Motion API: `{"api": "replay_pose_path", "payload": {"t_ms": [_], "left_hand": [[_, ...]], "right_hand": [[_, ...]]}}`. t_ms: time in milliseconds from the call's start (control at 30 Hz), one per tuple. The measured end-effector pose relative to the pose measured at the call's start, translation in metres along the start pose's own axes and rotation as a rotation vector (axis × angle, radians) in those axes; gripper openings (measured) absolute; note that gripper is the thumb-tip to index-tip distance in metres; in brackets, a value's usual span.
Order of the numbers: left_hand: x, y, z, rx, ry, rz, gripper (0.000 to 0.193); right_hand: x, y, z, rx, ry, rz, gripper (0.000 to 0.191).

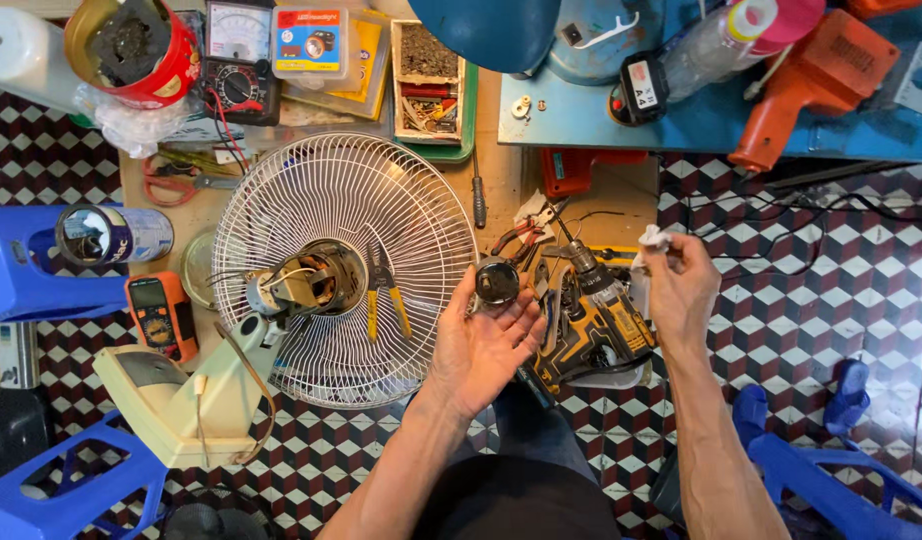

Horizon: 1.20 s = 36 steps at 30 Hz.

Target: The person uses a cordless drill to remove screws from the motor housing of a standing electric fan. They then use pliers and a screwdriver to adjust internal components and wires within the motor assembly. The person repeatedly tests the fan's rotation by hand and with the drill throughout the process.

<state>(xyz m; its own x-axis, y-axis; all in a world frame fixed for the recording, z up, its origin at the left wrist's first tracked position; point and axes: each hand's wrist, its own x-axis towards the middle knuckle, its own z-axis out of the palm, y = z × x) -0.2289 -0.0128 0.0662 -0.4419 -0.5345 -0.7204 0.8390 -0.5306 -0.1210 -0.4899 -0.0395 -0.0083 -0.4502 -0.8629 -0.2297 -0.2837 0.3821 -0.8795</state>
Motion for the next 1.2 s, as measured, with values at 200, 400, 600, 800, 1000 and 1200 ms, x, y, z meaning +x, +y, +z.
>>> {"api": "replay_pose_path", "payload": {"t_ms": [200, 400, 600, 800, 1000, 1200], "left_hand": [[0.008, -0.01, -0.011, 0.024, -0.019, -0.098, 0.064], [0.019, -0.027, -0.017, 0.099, 0.03, -0.185, 0.068], [0.016, -0.08, -0.007, 0.159, -0.027, -0.237, 0.066], [0.0, -0.163, -0.023, 0.423, -0.02, -0.317, 0.051], [-0.001, -0.291, -0.075, 0.742, -0.058, -0.371, 0.031], [-0.001, -0.429, -0.108, 1.014, -0.095, -0.429, 0.022]], "right_hand": [[-0.095, -0.01, -0.019, 0.345, 0.072, 0.183, 0.022], [-0.172, -0.026, -0.024, 0.359, 0.216, 0.201, 0.021], [-0.235, -0.051, -0.056, 0.313, 0.302, 0.185, 0.022], [-0.295, -0.025, -0.12, 0.264, 0.431, 0.188, 0.02], [-0.357, 0.047, -0.216, 0.358, 0.486, 0.281, 0.021], [-0.412, 0.116, -0.331, 0.389, 0.622, 0.326, 0.022]]}}
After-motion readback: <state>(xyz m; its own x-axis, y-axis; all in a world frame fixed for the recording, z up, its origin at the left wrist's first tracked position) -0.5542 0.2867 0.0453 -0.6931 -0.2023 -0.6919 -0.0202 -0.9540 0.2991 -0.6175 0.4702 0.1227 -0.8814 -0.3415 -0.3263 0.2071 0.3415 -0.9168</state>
